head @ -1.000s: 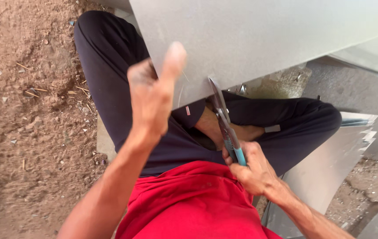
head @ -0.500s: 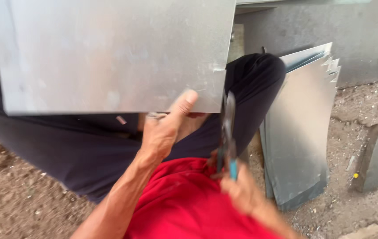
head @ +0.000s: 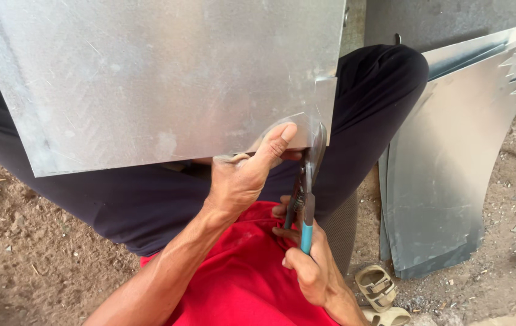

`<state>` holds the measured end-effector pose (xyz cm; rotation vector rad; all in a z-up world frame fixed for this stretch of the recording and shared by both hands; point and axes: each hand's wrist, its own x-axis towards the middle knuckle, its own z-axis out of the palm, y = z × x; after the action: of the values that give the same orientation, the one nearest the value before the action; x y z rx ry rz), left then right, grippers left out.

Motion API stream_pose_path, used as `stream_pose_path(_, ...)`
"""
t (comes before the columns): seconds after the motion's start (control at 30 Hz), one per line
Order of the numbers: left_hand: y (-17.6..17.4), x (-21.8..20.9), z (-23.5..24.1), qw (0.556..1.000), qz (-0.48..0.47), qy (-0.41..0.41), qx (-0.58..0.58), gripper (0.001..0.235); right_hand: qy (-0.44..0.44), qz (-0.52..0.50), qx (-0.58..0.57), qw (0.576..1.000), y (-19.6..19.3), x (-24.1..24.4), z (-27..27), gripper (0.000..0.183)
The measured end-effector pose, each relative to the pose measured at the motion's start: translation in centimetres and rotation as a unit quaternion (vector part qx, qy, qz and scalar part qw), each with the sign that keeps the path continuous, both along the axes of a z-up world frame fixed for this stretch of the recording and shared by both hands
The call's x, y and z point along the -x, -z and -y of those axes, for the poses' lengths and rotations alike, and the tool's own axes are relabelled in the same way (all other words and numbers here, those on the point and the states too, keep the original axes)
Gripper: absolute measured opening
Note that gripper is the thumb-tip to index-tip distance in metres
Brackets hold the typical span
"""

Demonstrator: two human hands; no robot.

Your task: The person cuts small rectangular notches into the corners and edges of several thin metal sheets using a pair of hand snips.

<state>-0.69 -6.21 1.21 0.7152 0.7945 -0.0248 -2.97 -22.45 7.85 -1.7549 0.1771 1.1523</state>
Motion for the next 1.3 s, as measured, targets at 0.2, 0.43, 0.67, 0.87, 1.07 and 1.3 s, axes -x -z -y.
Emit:
stream_pose_path(0.2, 0.1, 0.3, -0.1, 0.997, 0.003, 0.028, -0.075, 0.03, -0.051, 0.013, 0.097, 0.994, 1.1, 0.0, 1.1, 0.046)
stream_pose_path(0.43, 0.0, 0.3, 0.1, 0.985, -0.118, 0.094, -0.079, 0.028, 0.043, 0.02, 0.043, 0.998, 2.3, 0.1, 0.2, 0.032)
stream_pose_path(0.67, 0.7, 1.0, 0.7, 0.983, -0.117, 0.11, -0.084, 0.03, -0.016, 0.059, 0.079, 0.995, 1.4, -1.5, 0.1, 0.031)
stream_pose_path(0.87, 0.4, 0.9, 0.7, 0.992, -0.075, 0.064, -0.08, 0.029, 0.05, 0.022, 0.052, 0.997, 2.4, -1.6, -0.4, 0.027)
stream_pose_path(1.07, 0.0, 0.8, 0.4, 0.973, -0.145, 0.154, -0.087, 0.026, 0.021, 0.073, 0.065, 0.995, 2.3, -2.3, -0.4, 0.023)
stream_pose_path(1.3, 0.1, 0.5, 0.7, 0.989, -0.032, 0.05, -0.133, 0.021, 0.036, 0.063, 0.064, 0.995, 3.6, -1.6, -0.2, 0.025)
